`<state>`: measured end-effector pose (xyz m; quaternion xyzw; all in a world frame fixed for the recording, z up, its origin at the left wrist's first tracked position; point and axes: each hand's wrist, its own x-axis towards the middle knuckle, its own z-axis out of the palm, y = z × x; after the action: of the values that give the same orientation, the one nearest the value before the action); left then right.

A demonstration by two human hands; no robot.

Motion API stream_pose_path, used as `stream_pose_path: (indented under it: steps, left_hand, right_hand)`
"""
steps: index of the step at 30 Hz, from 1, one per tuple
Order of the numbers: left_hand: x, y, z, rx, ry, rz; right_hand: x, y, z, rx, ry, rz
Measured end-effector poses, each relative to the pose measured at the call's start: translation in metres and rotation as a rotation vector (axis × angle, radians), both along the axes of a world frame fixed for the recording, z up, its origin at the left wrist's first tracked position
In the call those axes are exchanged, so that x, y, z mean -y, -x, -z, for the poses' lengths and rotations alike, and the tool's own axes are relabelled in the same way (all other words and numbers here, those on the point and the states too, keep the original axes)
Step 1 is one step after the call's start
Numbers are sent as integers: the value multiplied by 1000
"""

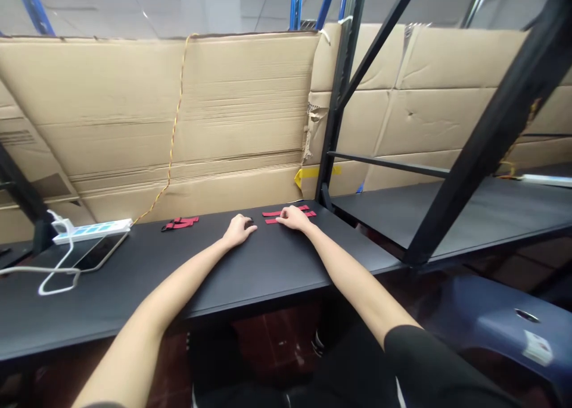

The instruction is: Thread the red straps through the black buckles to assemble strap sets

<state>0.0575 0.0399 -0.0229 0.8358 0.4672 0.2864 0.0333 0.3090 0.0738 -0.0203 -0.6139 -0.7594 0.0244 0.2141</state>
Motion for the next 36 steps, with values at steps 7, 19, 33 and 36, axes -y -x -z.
stream_pose_path:
  steps: [7, 19, 33, 36]
  left_hand:
    - [3, 22, -6, 32, -90, -11]
    - [54, 170, -33, -479, 38, -754]
    - [72, 170, -44, -590, 148, -652]
    - [77, 160, -46, -557, 90, -464]
  right_hand:
    - [-2, 3, 9, -6, -79, 15]
    - [15, 37, -3, 104, -215, -80]
    - [49, 81, -4, 161, -377, -386]
    - [64, 102, -3, 141, -436, -543]
